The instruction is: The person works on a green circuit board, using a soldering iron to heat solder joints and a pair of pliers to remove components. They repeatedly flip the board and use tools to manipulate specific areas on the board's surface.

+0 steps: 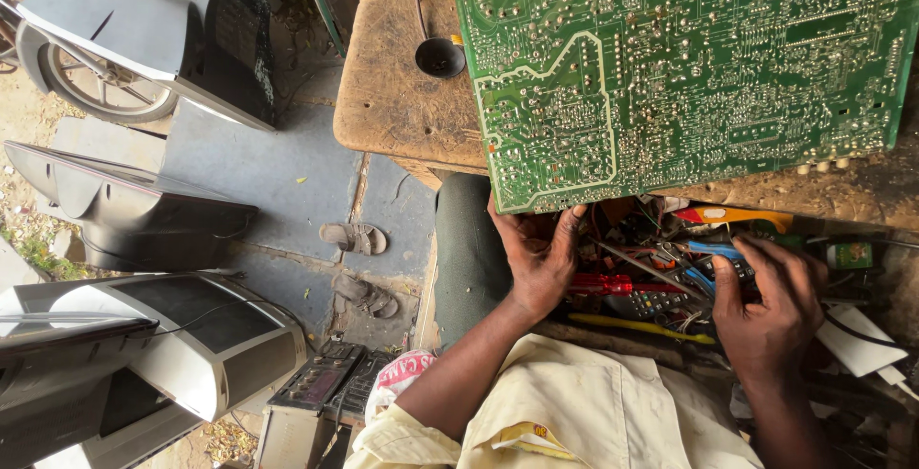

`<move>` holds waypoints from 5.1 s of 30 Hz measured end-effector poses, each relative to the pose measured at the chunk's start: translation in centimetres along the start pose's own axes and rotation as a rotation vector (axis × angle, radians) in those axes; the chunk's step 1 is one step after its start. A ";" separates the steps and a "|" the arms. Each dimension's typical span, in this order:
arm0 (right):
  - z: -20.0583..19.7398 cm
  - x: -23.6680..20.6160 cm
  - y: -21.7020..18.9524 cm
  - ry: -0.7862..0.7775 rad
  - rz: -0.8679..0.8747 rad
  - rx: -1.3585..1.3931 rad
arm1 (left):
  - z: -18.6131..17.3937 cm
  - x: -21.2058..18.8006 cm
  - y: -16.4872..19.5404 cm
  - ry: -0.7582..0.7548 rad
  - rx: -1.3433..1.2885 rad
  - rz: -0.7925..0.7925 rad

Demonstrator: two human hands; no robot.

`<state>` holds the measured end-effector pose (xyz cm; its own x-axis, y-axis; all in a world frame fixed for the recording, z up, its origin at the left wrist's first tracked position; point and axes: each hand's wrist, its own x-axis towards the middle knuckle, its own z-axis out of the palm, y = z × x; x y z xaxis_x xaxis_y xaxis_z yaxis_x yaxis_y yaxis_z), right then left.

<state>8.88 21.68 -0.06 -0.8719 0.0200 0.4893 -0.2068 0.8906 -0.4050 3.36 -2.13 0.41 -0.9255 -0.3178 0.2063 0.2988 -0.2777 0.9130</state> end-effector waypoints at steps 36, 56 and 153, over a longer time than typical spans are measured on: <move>-0.1 0.2 0.5 -0.027 0.008 -0.001 | 0.8 0.0 -0.9 -0.026 0.035 0.074; -1.1 7.8 -7.7 0.140 -0.391 -0.076 | -0.4 -0.6 -0.4 -0.085 -0.199 0.010; -2.6 10.8 -3.8 0.175 -0.243 -0.005 | -0.3 -0.6 -2.2 0.051 -0.155 0.054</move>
<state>1.44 19.73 8.78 -0.7073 -0.1163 0.6973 -0.3975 0.8811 -0.2562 3.35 -1.62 -1.88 -0.8952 -0.3807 0.2317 0.3839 -0.3944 0.8349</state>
